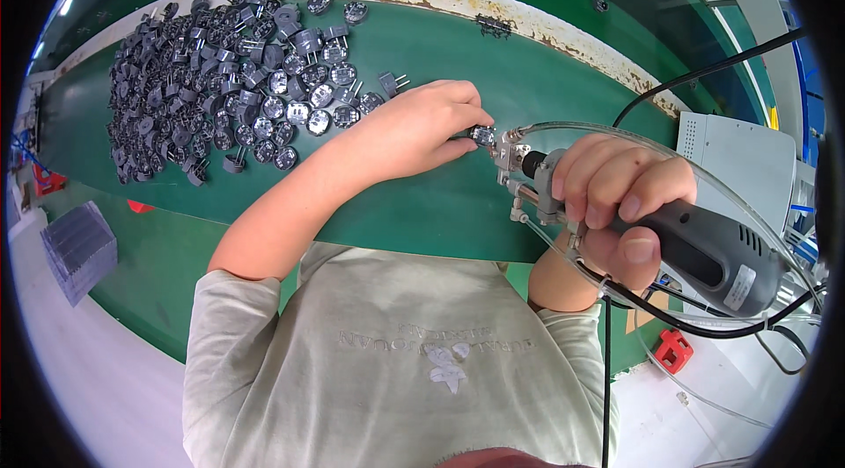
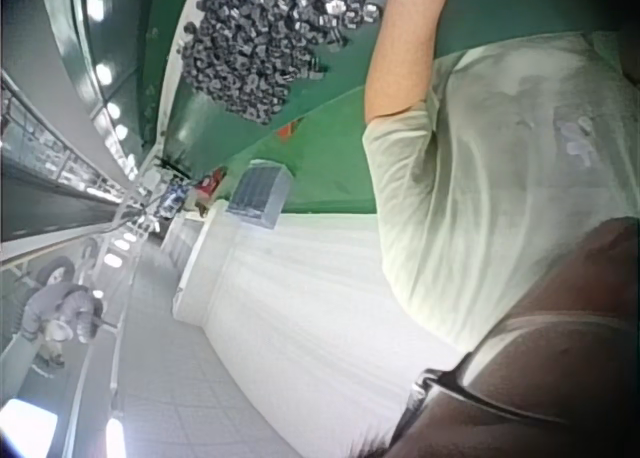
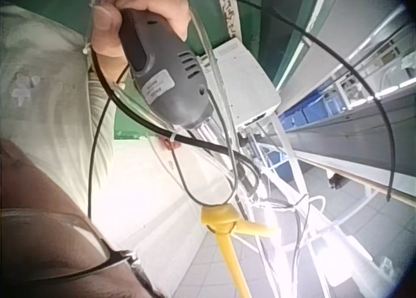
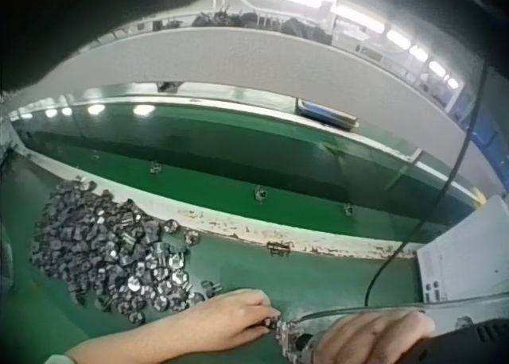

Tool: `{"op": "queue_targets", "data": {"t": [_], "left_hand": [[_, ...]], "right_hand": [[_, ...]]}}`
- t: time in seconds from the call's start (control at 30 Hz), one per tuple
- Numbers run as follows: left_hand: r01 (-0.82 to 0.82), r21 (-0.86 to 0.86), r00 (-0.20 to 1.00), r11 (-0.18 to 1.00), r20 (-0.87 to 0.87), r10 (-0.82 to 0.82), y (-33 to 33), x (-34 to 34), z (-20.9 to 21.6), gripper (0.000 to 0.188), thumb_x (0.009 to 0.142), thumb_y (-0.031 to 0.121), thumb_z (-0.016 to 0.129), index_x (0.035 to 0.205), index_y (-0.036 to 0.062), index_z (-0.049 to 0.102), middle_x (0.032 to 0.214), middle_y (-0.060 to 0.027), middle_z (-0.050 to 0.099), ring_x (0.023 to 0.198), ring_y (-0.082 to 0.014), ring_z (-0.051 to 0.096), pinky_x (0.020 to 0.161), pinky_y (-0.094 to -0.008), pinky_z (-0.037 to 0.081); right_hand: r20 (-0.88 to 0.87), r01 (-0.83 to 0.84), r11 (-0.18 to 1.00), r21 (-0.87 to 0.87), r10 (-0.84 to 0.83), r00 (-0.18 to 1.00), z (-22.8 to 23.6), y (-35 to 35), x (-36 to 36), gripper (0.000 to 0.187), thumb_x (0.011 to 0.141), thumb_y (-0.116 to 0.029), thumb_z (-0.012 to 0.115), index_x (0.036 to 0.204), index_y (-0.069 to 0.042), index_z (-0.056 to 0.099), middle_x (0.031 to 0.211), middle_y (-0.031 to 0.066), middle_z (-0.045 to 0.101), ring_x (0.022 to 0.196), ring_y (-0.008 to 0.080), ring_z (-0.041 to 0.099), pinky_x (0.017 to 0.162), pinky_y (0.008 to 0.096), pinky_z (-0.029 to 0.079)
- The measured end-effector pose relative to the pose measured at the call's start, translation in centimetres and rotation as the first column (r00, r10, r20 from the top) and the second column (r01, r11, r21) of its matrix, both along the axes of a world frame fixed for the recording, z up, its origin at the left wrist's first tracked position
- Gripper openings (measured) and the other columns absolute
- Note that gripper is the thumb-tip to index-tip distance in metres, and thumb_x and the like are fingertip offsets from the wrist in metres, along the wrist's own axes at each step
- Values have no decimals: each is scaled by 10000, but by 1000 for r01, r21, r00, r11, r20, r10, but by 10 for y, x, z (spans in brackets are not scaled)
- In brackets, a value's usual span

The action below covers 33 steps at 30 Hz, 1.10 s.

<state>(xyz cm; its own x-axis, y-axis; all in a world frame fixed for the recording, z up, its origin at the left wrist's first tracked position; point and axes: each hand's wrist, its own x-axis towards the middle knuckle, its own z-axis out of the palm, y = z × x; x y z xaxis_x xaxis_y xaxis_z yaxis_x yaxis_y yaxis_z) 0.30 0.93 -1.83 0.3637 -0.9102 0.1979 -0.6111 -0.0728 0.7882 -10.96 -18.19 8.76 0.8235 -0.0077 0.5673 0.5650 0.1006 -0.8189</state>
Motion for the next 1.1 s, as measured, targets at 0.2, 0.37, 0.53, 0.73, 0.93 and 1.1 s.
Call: {"op": "queue_targets", "data": {"t": [0.2, 0.37, 0.53, 0.73, 0.93, 1.1], "left_hand": [[-4, 0, 1000, 1000, 8, 4, -1, 0, 0, 327, 830, 54, 770, 1150, 15, 713, 1059, -132, 654, 1017, -339, 647, 883, -424, 544], [24, -3, 999, 1000, 44, -24, 0, 0, 1, 286, 840, 80, 758, 1113, 6, 712, 1048, -139, 653, 1010, -350, 642, 885, -436, 535], [12, 106, 972, 994, 230, -36, -6, 5, 16, 266, 820, 108, 759, 1072, 32, 726, 1004, -136, 634, 1032, -337, 636, 891, -443, 537], [-374, 9, 732, 928, 616, 289, -64, 127, 21, 246, 835, 211, 747, 1070, 155, 793, 1159, -38, 656, 1175, -287, 567, 1017, -444, 429], [-738, 251, 609, 626, 646, 460, -66, 176, 14, 741, 789, 519, 797, 1394, 117, 651, 1470, -200, 548, 1337, -405, 544, 1089, -536, 477], [-571, 125, 727, 811, 535, 430, -31, 181, 4, 360, 879, 201, 730, 1192, 28, 690, 1103, -193, 688, 1052, -344, 691, 924, -434, 560]], "right_hand": [[-18, -4, 997, -74, 2, 1000, 1, 8, 0, 214, 895, -160, 704, 951, -80, 514, 685, 49, 574, 543, 184, 562, 557, 378, 529], [-11, -20, 994, -104, 19, 1000, -2, 16, 10, 374, 666, 123, 793, 932, -26, 577, 718, 89, 605, 621, 208, 577, 591, 339, 490], [89, 1, 977, 211, -21, 996, -1, 7, -3, 298, 907, -217, 789, 985, -43, 561, 744, 35, 599, 582, 190, 569, 555, 333, 478], [209, 110, 983, 150, -140, 968, 20, -21, -16, 425, 948, -411, 763, 996, -56, 535, 714, 56, 588, 580, 206, 588, 563, 385, 522], [114, 133, 967, 216, -160, 981, 1, -25, -13, 419, 895, -344, 830, 987, -45, 552, 686, 79, 588, 549, 227, 587, 555, 407, 532], [126, 137, 968, 212, -166, 978, 3, -28, -17, 384, 901, -298, 819, 976, -57, 530, 699, 70, 579, 559, 223, 583, 569, 410, 538]]}}
